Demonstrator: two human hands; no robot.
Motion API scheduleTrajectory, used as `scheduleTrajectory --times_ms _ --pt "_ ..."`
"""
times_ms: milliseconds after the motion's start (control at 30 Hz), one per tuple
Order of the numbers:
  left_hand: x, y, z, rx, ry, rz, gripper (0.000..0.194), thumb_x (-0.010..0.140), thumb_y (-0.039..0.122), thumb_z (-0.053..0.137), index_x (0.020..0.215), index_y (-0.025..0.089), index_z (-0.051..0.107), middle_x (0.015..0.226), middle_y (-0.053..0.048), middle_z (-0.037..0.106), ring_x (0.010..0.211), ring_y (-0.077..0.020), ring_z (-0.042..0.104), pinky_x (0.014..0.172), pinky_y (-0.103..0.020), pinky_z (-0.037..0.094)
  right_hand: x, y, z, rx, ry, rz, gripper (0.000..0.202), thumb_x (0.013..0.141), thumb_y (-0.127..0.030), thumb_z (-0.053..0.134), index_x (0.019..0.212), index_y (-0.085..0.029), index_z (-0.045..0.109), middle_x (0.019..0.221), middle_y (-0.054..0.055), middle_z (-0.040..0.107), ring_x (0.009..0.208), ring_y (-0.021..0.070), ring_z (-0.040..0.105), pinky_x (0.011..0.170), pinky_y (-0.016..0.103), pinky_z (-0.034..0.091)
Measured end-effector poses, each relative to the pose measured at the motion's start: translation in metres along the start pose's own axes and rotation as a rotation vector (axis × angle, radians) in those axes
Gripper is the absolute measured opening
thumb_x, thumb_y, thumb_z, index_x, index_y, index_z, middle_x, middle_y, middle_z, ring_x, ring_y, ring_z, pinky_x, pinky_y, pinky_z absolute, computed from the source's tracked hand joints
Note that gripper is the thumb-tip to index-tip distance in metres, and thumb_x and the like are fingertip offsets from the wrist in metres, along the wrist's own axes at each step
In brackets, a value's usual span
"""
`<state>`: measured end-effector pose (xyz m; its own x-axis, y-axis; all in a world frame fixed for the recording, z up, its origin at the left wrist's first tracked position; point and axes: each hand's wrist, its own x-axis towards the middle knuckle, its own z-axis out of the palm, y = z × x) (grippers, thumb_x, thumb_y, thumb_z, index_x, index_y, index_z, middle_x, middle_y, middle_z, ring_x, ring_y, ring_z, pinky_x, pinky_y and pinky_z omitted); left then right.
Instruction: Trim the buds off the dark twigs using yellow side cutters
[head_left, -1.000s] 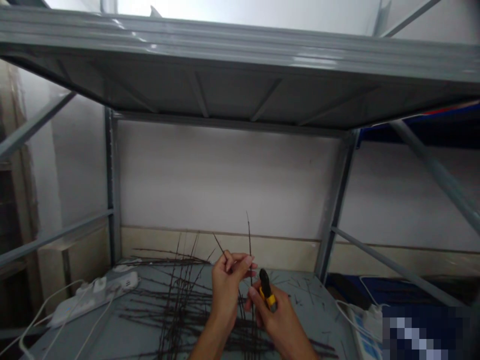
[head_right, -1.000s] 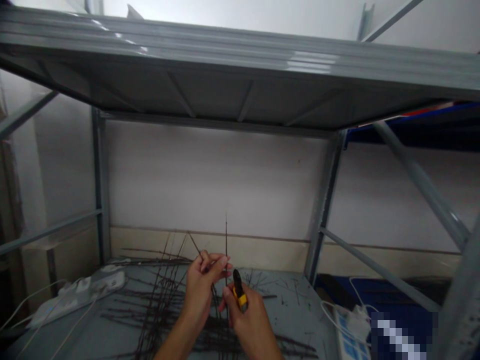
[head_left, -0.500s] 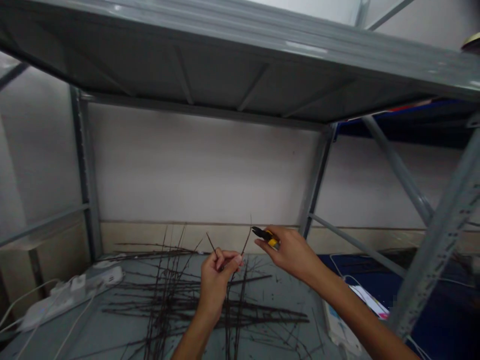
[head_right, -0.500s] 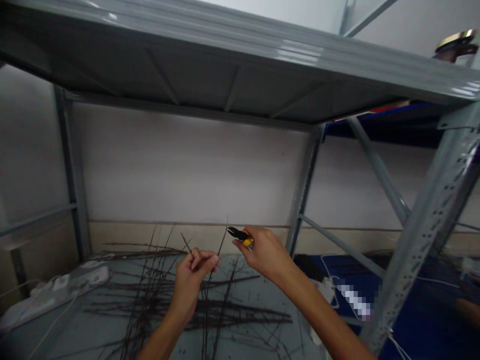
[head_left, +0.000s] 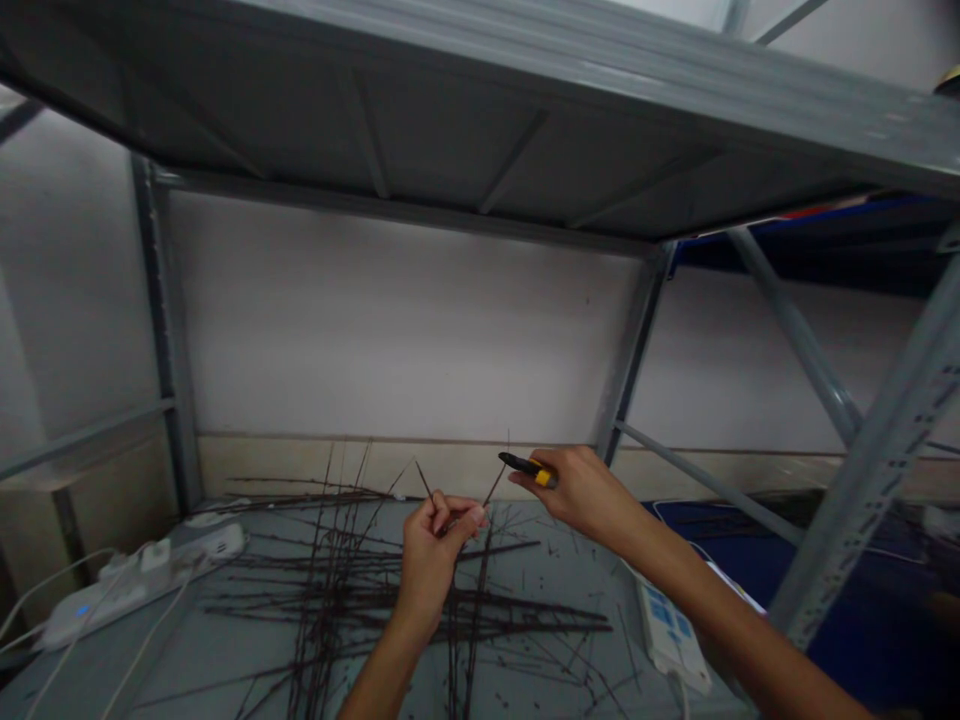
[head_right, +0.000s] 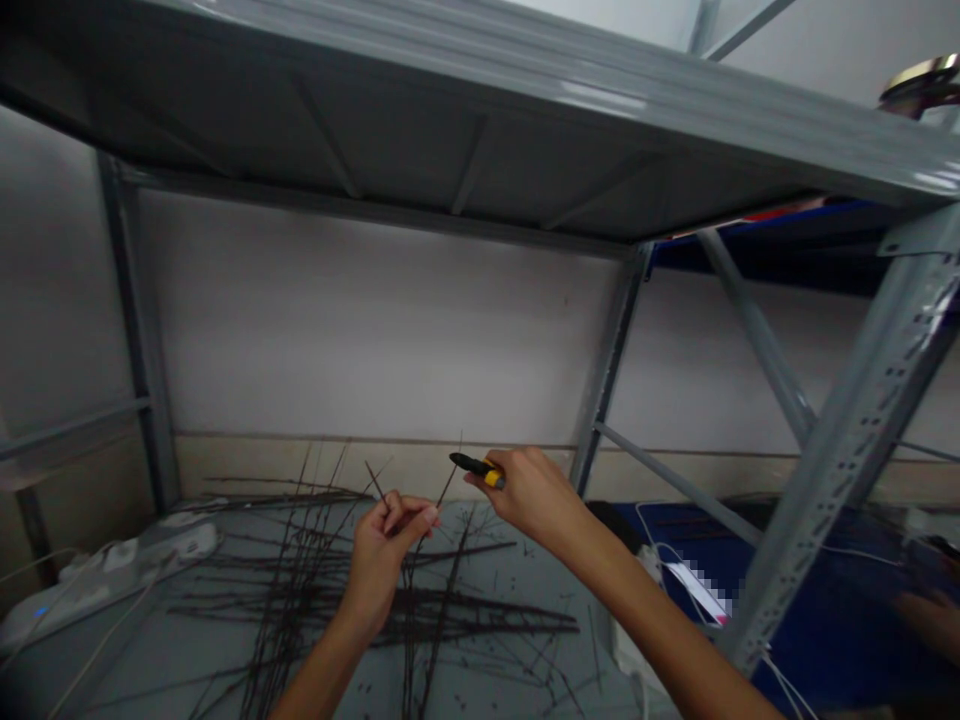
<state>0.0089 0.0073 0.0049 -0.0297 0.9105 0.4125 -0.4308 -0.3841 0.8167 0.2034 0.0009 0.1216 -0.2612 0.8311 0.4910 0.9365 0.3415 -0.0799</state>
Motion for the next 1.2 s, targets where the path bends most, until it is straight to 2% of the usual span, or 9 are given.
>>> scheduleTrajectory --times_ms 233,433,600,767,900,967,1033,1100,1200 --pt "0.002 0.000 -0.003 0.002 0.018 0.006 0.044 0.078 0.029 0.079 0.063 0.023 0.037 0.083 -0.007 0.073 0.073 -0.0182 0.064 0.071 -0.030 0.053 0.000 0.000 0.000 0.042 -0.008 0.011 0.045 0.088 -0.060 0.061 0.069 -0.021 0.073 0.063 0.010 0.070 0.061 0.0231 0.063 0.062 0.032 0.039" --pt "0.002 -0.001 -0.005 -0.029 0.038 0.013 0.045 0.074 0.032 0.081 0.063 0.023 0.039 0.079 -0.005 0.072 0.073 -0.0193 0.067 0.068 -0.029 0.053 0.000 0.000 0.015 -0.013 0.011 -0.024 0.050 0.095 -0.059 0.051 0.070 -0.021 0.073 0.065 0.011 0.071 0.065 0.0246 0.067 0.067 0.032 0.042" --pt "0.000 -0.001 -0.008 -0.114 0.115 -0.021 0.047 0.073 0.028 0.083 0.062 0.021 0.038 0.080 -0.004 0.070 0.070 -0.0158 0.065 0.069 -0.027 0.052 0.011 0.012 0.036 0.151 0.002 0.113 0.054 0.088 -0.063 0.058 0.055 -0.021 0.064 0.053 0.008 0.065 0.052 0.0194 0.057 0.058 0.031 0.036" --pt "-0.009 0.032 -0.011 -0.352 0.117 -0.078 0.051 0.071 0.022 0.085 0.063 0.021 0.035 0.083 -0.002 0.063 0.073 -0.0137 0.061 0.067 -0.025 0.052 0.007 0.023 0.087 0.293 -0.078 0.237 0.052 0.090 -0.059 0.055 0.057 -0.019 0.063 0.053 0.004 0.063 0.052 0.0170 0.058 0.054 0.027 0.037" --pt "-0.020 0.069 -0.014 -0.464 0.084 -0.052 0.051 0.071 0.019 0.085 0.062 0.020 0.035 0.081 -0.001 0.058 0.072 -0.0128 0.057 0.060 -0.023 0.050 -0.001 0.015 0.142 0.359 -0.134 0.312 0.049 0.092 -0.060 0.051 0.076 -0.017 0.068 0.065 0.005 0.069 0.061 0.0181 0.065 0.057 0.025 0.043" --pt "-0.026 0.084 -0.015 -0.517 0.073 -0.028 0.048 0.073 0.017 0.084 0.062 0.019 0.037 0.079 0.000 0.055 0.071 -0.0120 0.055 0.058 -0.021 0.048 0.000 0.010 0.163 0.351 -0.130 0.357 0.048 0.088 -0.062 0.057 0.088 -0.016 0.069 0.079 0.008 0.071 0.074 0.0213 0.068 0.065 0.027 0.047" --pt "-0.031 0.097 -0.016 -0.550 0.078 -0.006 0.043 0.075 0.016 0.082 0.063 0.019 0.041 0.080 0.000 0.053 0.071 -0.0117 0.052 0.056 -0.021 0.047 0.003 0.008 0.178 0.324 -0.105 0.419 0.053 0.081 -0.059 0.067 0.105 -0.012 0.066 0.104 0.016 0.069 0.092 0.0274 0.069 0.076 0.032 0.049" --pt "-0.036 0.109 -0.016 -0.557 0.092 0.020 0.038 0.075 0.017 0.082 0.065 0.019 0.046 0.081 -0.001 0.053 0.070 -0.0117 0.050 0.053 -0.020 0.046 0.006 0.010 0.185 0.298 -0.075 0.490 0.064 0.074 -0.051 0.076 0.120 -0.009 0.059 0.124 0.025 0.058 0.103 0.0341 0.067 0.084 0.038 0.049" --pt "-0.042 0.123 -0.016 -0.544 0.120 0.062 0.037 0.071 0.017 0.085 0.064 0.019 0.049 0.081 -0.002 0.052 0.067 -0.0121 0.047 0.048 -0.019 0.043 0.009 0.023 0.185 0.308 -0.043 0.575 0.069 0.070 -0.034 0.080 0.128 -0.009 0.053 0.131 0.028 0.052 0.106 0.0359 0.066 0.089 0.041 0.049"
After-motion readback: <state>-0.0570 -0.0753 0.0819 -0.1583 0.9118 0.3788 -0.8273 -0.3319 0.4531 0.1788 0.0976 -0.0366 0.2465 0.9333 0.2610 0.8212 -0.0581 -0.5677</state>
